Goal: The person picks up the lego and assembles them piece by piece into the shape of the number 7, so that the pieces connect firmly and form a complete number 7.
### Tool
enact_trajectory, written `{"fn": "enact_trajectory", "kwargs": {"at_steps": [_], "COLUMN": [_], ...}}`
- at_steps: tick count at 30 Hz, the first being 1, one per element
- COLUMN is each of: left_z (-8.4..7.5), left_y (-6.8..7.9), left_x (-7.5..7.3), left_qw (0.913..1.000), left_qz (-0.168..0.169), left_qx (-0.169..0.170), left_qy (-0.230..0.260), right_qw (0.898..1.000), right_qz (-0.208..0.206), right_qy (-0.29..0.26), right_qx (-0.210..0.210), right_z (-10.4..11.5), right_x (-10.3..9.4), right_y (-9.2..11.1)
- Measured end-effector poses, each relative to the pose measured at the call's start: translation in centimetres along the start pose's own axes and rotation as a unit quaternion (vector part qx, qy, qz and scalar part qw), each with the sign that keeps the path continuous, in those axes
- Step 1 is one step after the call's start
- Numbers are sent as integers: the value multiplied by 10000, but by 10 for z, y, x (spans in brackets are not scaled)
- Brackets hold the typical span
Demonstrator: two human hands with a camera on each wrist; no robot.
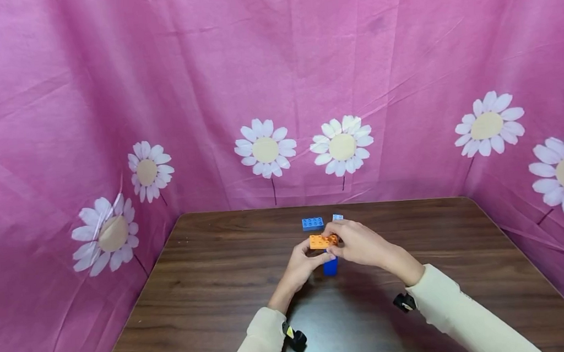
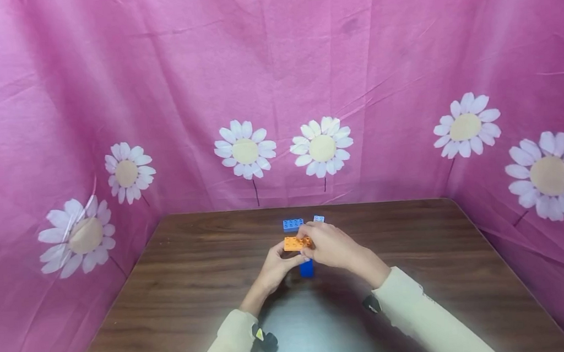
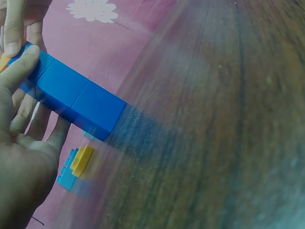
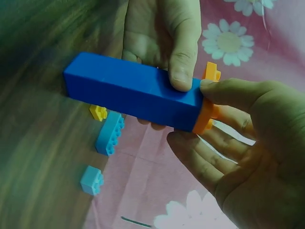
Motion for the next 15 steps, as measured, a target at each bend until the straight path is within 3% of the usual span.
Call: {"fn": "enact_trajectory", "kwargs": {"at_steps": [9, 15], "left_z": [-1, 1], "left_y": [1, -2], "left_x": [8, 23], "left_qw": [10000, 9999], "left_qz": [28, 127], "left_qx": [-35, 57], "left_qy": [-24, 27], "right_qw": [9963, 9922], "right_qz": [-312, -596], "right_qy": [-797, -1094], "right_qx": [14, -6], "right_z": [-15, -26], "right_x": [8, 7], "right_y": [15, 26]}}
Point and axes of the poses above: each hand's wrist, its own y-axis away from the middle knuckle, its own x-axis out of the palm, z = x × y, the point moved 6 cm from there along -y, towards the middle knuckle, and after that the axes turned 2 degrees about y, right-handed, at the moved point
